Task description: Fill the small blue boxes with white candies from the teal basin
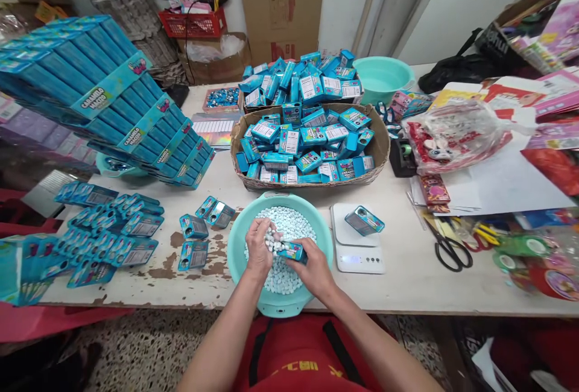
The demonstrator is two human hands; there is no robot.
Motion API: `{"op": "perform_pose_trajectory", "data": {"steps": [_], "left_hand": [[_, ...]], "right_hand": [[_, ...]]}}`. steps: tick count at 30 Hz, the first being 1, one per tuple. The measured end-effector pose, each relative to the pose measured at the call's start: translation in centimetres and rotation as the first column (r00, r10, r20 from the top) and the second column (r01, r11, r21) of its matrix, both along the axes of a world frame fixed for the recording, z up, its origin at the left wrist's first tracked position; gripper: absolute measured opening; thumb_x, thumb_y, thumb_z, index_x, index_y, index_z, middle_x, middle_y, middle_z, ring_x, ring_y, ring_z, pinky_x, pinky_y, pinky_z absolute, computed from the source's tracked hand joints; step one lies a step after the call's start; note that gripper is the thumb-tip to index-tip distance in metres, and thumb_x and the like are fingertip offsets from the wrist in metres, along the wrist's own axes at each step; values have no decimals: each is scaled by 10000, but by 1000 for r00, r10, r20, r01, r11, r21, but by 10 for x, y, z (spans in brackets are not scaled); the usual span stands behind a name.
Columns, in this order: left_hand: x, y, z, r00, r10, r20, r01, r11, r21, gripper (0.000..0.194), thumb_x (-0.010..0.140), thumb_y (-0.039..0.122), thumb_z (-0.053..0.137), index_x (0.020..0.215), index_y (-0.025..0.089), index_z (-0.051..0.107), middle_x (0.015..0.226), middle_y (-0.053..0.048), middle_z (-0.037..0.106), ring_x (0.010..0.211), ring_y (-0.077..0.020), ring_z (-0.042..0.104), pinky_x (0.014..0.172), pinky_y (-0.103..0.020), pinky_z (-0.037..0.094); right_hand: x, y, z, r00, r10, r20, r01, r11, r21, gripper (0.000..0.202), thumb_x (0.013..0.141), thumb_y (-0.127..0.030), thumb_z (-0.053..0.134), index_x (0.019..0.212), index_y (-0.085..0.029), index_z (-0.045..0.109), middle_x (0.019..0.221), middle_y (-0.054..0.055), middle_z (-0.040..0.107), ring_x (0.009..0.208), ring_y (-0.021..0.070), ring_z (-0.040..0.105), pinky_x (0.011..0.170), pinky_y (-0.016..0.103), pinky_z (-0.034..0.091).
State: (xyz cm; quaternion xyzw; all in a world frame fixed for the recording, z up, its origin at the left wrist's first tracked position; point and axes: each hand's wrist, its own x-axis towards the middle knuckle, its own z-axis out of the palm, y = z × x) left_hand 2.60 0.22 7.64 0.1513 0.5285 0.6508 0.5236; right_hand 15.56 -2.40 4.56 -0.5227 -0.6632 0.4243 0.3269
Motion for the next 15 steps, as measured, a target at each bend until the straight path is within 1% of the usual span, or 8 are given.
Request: {"op": "perform_pose_trajectory", "data": {"steps": [2, 7, 13, 15], "left_hand": [[1, 0, 0, 1000, -9, -2, 9, 1000, 9, 248, 689, 335, 665, 645, 168, 487, 570, 58, 507, 415, -51, 451, 473, -200, 391], [6, 1, -2, 997, 21, -77, -20, 1000, 11, 260, 705, 350, 657, 631, 167, 488, 596, 39, 508, 501, -81, 518, 477, -198, 404], [9, 6, 3, 989, 67, -130, -61, 997, 46, 277, 733, 367, 646, 638, 170, 475, 568, 51, 476, 444, -65, 474, 431, -189, 368], [11, 7, 5, 988, 56, -141, -48, 997, 58, 273, 735, 360, 649, 634, 168, 482, 569, 52, 477, 441, -61, 470, 426, -187, 360]], "right_hand": [[-1, 0, 1, 1000, -21, -24, 21, 1000, 10, 299, 678, -151, 655, 962, -218, 590, 935, 40, 614, 892, 232, 600, 775, 349, 476], [-2, 1, 5, 998, -37, -46, 37, 999, -4, 297, 667, -131, 645, 947, -220, 599, 923, 36, 615, 890, 237, 597, 780, 357, 470], [1, 0, 9, 996, -71, -61, 71, 997, -11, 279, 664, -140, 663, 920, -231, 605, 907, 32, 620, 885, 244, 588, 776, 365, 460], [3, 0, 9, 994, -80, -68, 79, 997, -16, 289, 669, -136, 665, 934, -233, 602, 924, 37, 623, 909, 253, 583, 792, 373, 452]]}}
